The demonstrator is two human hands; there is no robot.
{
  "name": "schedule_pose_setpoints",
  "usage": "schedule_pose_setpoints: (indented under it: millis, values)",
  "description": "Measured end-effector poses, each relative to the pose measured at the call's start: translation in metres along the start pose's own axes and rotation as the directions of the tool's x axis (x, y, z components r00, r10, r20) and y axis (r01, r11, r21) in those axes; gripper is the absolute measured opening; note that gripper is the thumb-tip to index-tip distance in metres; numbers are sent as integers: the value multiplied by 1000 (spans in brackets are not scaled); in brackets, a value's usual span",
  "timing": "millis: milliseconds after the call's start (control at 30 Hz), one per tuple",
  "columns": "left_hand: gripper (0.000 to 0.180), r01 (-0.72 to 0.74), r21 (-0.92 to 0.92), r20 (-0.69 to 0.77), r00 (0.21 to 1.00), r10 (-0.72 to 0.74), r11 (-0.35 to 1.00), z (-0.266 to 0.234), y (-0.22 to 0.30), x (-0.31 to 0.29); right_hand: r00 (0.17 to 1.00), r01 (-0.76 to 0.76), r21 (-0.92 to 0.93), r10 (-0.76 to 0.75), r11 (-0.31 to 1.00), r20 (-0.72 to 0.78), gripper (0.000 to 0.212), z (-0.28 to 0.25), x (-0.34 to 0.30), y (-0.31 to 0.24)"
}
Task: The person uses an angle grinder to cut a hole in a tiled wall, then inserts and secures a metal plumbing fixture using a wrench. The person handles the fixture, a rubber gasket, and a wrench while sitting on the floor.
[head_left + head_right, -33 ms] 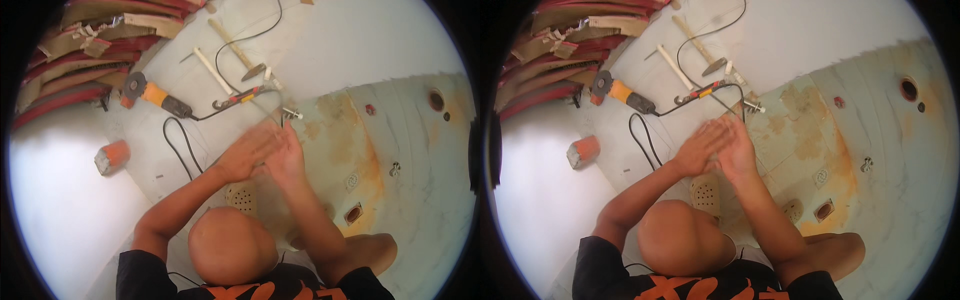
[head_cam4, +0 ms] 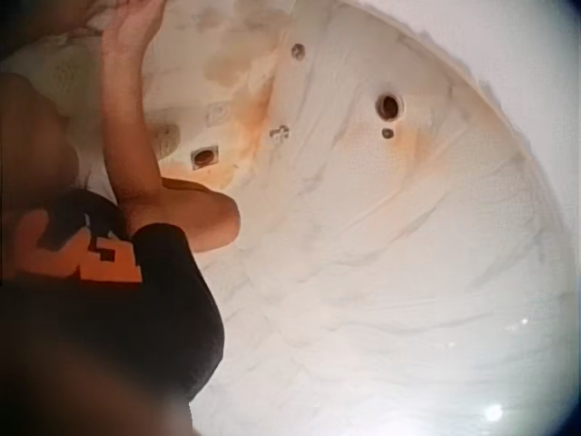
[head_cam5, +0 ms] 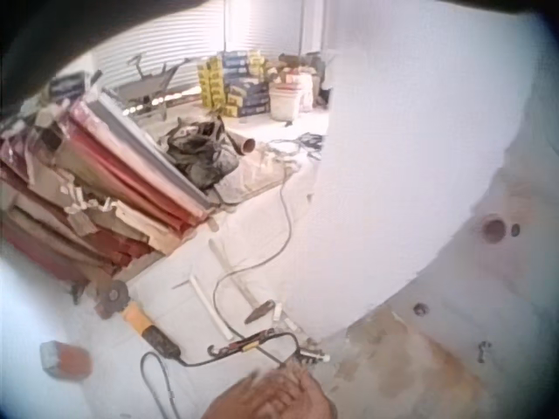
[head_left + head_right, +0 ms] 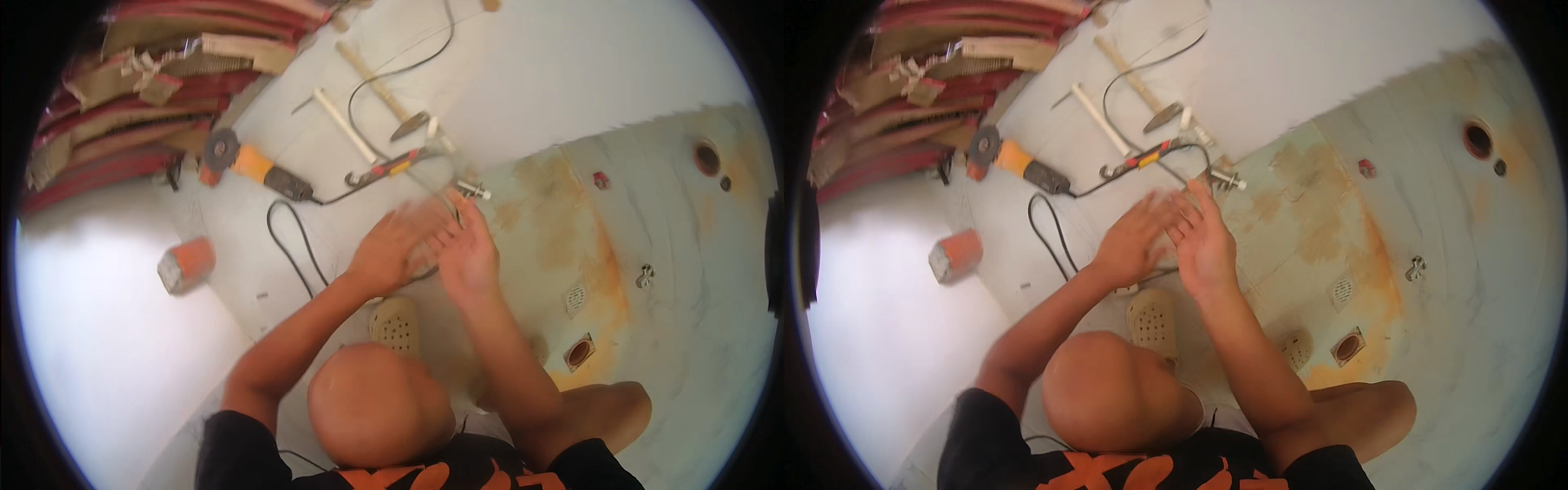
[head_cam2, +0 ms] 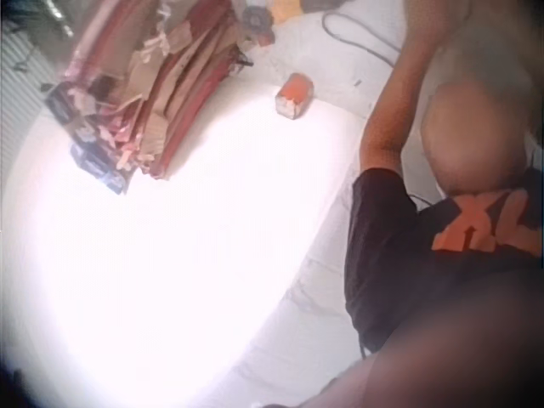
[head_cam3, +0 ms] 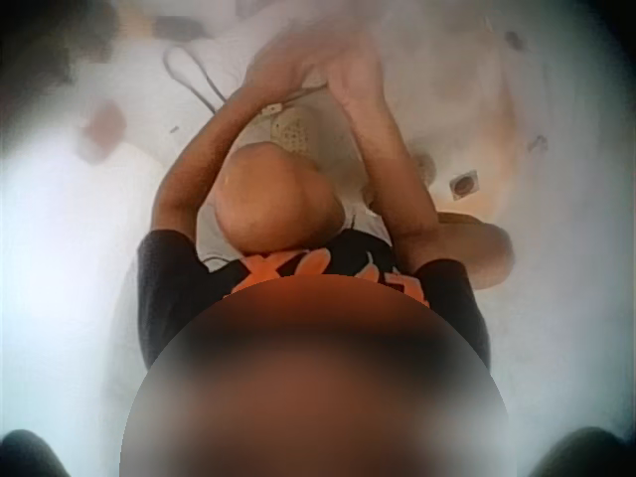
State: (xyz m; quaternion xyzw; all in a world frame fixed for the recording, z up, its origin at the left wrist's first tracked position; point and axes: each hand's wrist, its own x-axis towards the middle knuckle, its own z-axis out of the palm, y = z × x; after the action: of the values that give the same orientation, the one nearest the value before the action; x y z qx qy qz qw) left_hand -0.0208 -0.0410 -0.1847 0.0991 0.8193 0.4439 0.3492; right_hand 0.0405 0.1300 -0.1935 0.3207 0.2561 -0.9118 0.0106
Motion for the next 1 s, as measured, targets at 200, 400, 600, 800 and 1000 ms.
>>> schedule_pose_setpoints:
  millis: [200,400,600,800,1000]
  values:
    - [84,438,-898,437,899,40,-37,15,37,26,644,699,-708,-523,106,558,57,14,7,6]
    - [97,-515,-459,-332,855,398,724,34,63,4,959,141,-428,-230,893,-163,56,-61,60,4]
    - [57,-676,517,299,717,629,525,60,44,56,994,79,235,-60,969,-87,48,-42,19,-31]
    - [42,-419,721,359,907,219,552,69,64,131,911,265,-241,-324,934,-254,34,-128,-6,-110]
    - [57,-462,815,379,882,281,350,125,68,179,672,409,-798,-737,444,-66,43,-179,6,-92]
